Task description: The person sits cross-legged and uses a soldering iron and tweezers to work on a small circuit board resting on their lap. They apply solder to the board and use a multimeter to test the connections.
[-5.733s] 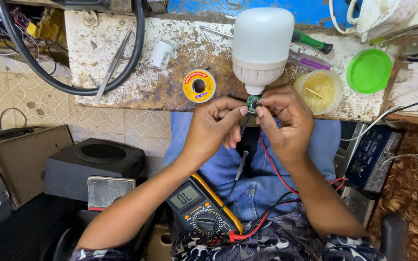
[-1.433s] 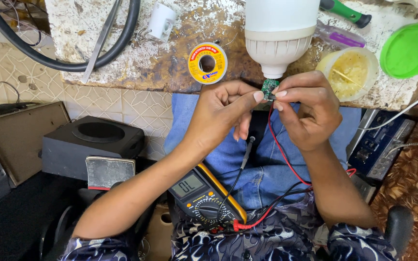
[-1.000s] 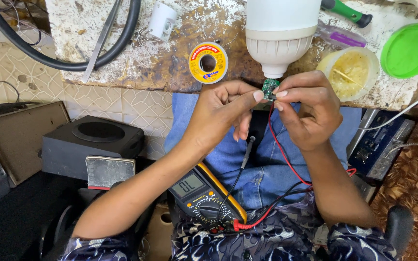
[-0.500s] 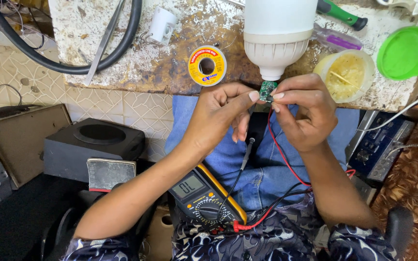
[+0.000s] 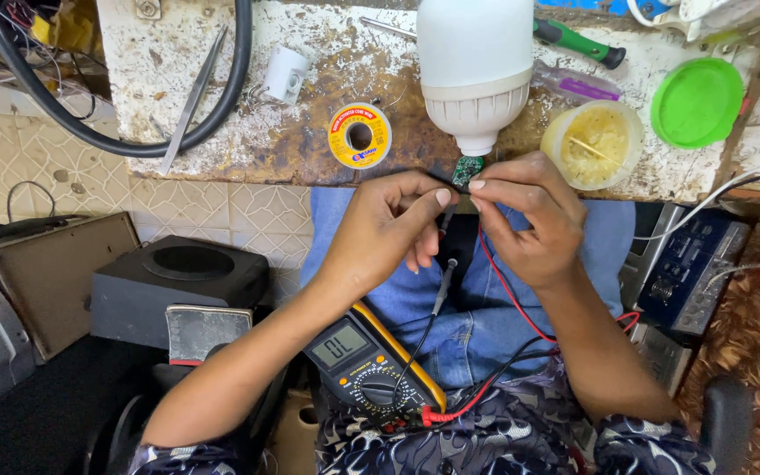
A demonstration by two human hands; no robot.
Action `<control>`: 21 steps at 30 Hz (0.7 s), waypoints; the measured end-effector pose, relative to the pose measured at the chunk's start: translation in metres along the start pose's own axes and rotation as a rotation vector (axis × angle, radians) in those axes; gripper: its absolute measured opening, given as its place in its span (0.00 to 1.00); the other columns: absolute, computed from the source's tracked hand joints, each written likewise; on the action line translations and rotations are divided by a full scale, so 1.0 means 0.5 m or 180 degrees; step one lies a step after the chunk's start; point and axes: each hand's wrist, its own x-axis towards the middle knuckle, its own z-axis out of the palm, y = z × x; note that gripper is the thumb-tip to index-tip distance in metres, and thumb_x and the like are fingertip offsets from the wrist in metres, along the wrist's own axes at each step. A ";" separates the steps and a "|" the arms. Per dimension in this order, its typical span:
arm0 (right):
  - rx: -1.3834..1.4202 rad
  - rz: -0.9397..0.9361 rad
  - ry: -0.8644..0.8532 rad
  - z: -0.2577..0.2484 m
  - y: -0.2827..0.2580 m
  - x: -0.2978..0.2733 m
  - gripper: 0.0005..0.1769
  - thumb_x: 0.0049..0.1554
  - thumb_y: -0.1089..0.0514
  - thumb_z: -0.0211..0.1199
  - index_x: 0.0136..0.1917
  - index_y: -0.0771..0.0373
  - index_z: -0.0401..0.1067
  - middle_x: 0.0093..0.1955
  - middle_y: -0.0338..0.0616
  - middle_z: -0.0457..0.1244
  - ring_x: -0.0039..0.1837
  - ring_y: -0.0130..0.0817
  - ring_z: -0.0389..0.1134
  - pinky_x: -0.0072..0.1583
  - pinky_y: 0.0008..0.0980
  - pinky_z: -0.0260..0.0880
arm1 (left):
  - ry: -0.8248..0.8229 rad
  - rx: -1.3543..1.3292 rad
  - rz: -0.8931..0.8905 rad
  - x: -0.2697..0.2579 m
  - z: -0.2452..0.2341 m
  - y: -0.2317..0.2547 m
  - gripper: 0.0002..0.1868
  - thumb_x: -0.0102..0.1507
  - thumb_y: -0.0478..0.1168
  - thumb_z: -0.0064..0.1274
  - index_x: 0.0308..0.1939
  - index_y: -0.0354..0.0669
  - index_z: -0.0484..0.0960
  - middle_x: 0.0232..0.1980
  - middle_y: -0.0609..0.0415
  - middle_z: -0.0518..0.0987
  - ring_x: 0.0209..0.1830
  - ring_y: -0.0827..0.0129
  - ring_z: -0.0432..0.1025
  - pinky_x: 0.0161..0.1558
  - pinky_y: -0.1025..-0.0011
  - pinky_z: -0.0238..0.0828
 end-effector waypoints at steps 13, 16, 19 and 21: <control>-0.0470 0.0013 -0.0075 0.003 -0.011 -0.011 0.06 0.60 0.72 0.67 0.52 0.69 0.79 0.48 0.55 0.67 0.45 0.55 0.69 0.46 0.47 0.70 | 0.0374 0.2030 0.2192 0.001 0.015 -0.022 0.17 0.68 0.35 0.55 0.61 0.49 0.78 0.26 0.51 0.77 0.25 0.55 0.76 0.27 0.63 0.73; -0.0603 -0.0017 0.0010 0.006 -0.022 -0.013 0.09 0.61 0.74 0.65 0.56 0.71 0.74 0.48 0.56 0.67 0.46 0.57 0.69 0.47 0.50 0.70 | 0.0427 0.2039 0.2302 0.008 0.015 -0.025 0.15 0.68 0.36 0.55 0.59 0.50 0.79 0.25 0.53 0.78 0.26 0.58 0.76 0.27 0.64 0.73; -0.0723 -0.0012 -0.0062 0.008 -0.036 -0.011 0.10 0.61 0.77 0.63 0.55 0.71 0.72 0.48 0.56 0.66 0.46 0.60 0.68 0.46 0.52 0.70 | 0.0477 0.2030 0.2437 0.013 0.012 -0.031 0.14 0.68 0.36 0.56 0.58 0.49 0.80 0.25 0.54 0.76 0.25 0.58 0.75 0.28 0.63 0.73; -0.1028 0.0101 -0.0129 0.010 -0.042 -0.012 0.12 0.60 0.76 0.64 0.56 0.69 0.73 0.49 0.52 0.65 0.47 0.55 0.68 0.47 0.48 0.70 | 0.0486 0.2057 0.2465 0.017 0.009 -0.035 0.12 0.68 0.36 0.55 0.56 0.49 0.80 0.25 0.54 0.76 0.23 0.58 0.75 0.26 0.65 0.71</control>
